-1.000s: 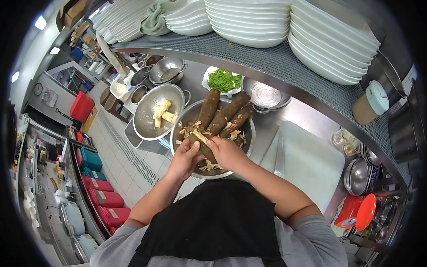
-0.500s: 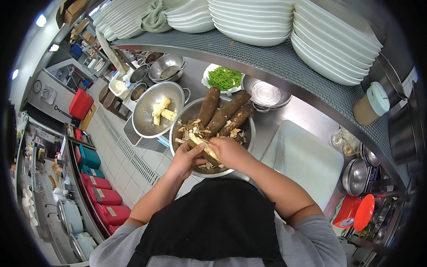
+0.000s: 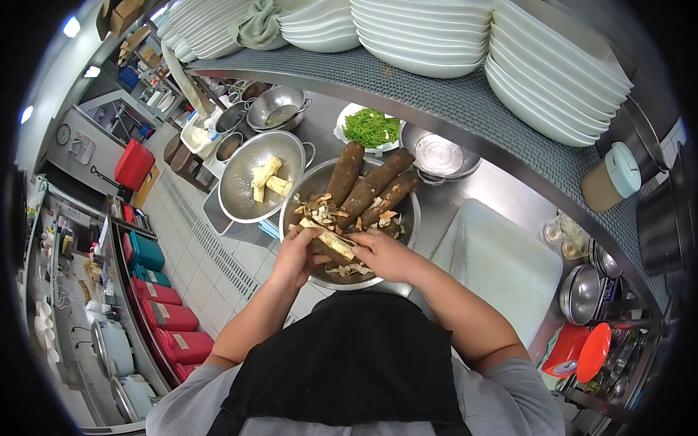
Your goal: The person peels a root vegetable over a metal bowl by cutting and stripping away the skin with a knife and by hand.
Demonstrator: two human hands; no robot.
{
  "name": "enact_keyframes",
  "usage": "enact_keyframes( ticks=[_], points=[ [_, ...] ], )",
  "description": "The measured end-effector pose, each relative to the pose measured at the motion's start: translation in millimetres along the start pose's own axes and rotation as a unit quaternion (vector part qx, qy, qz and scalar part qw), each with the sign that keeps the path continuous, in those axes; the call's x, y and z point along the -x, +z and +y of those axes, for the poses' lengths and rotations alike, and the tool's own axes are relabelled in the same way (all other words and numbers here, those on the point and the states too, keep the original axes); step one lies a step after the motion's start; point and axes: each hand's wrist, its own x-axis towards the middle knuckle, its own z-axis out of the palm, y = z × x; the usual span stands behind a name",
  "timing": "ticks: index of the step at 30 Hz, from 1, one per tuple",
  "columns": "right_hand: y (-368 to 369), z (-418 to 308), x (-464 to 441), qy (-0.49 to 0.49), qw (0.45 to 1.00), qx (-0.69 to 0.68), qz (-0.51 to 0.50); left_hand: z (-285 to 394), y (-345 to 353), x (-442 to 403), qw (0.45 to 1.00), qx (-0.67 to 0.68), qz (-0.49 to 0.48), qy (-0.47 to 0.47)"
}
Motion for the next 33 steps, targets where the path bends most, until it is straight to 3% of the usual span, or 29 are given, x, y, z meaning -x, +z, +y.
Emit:
enact_keyframes(
  ticks=[3,5,9,11,15,16,17,20,25,27,33],
  points=[
    [6.0,13.2,5.1,-0.124,0.99,0.054,0.045,0.4,3.1,2.1,1.0,0.001,-0.005,0.003],
    [8.8,4.3,13.8,-0.036,0.999,-0.01,0.037,1.1,8.7,6.8,1.0,-0.009,0.0,0.011],
    [13.3,6.0,7.2,-0.011,0.999,-0.019,0.033,-2.4,13.1,9.5,0.997,-0.082,-0.008,-0.013],
    [19.3,5.7,7.8,-0.087,0.981,0.112,0.129,-4.0,11.5,9.1,0.993,-0.115,-0.003,-0.011],
    [9.2,27.7,-10.7,-0.176,0.969,0.104,0.137,6.0,0.9,4.6,0.992,-0.112,-0.062,-0.012],
    [-8.8,3.3,-4.9,-0.043,0.998,0.024,0.031,6.3,-3.2,3.3,0.991,-0.1,-0.09,-0.026],
    [-21.1,-10.2,-2.4,0.092,0.991,-0.057,-0.076,6.4,-6.7,2.0,0.99,-0.101,-0.092,-0.028],
    [-31.2,-9.5,-7.8,0.124,0.977,-0.127,-0.12,6.9,-14.3,-1.7,0.987,-0.057,-0.149,-0.028],
    [-16.8,-8.0,-13.5,0.107,0.986,-0.093,-0.089,13.5,-12.8,1.0,0.991,-0.033,-0.133,0.004],
    [-6.0,1.4,-16.1,0.022,0.998,-0.045,-0.044,17.5,-9.8,2.5,0.993,-0.012,-0.119,0.007],
    [6.4,3.1,10.6,-0.005,1.0,-0.025,-0.005,20.2,-13.7,1.4,0.998,0.013,-0.062,0.022]
  ],
)
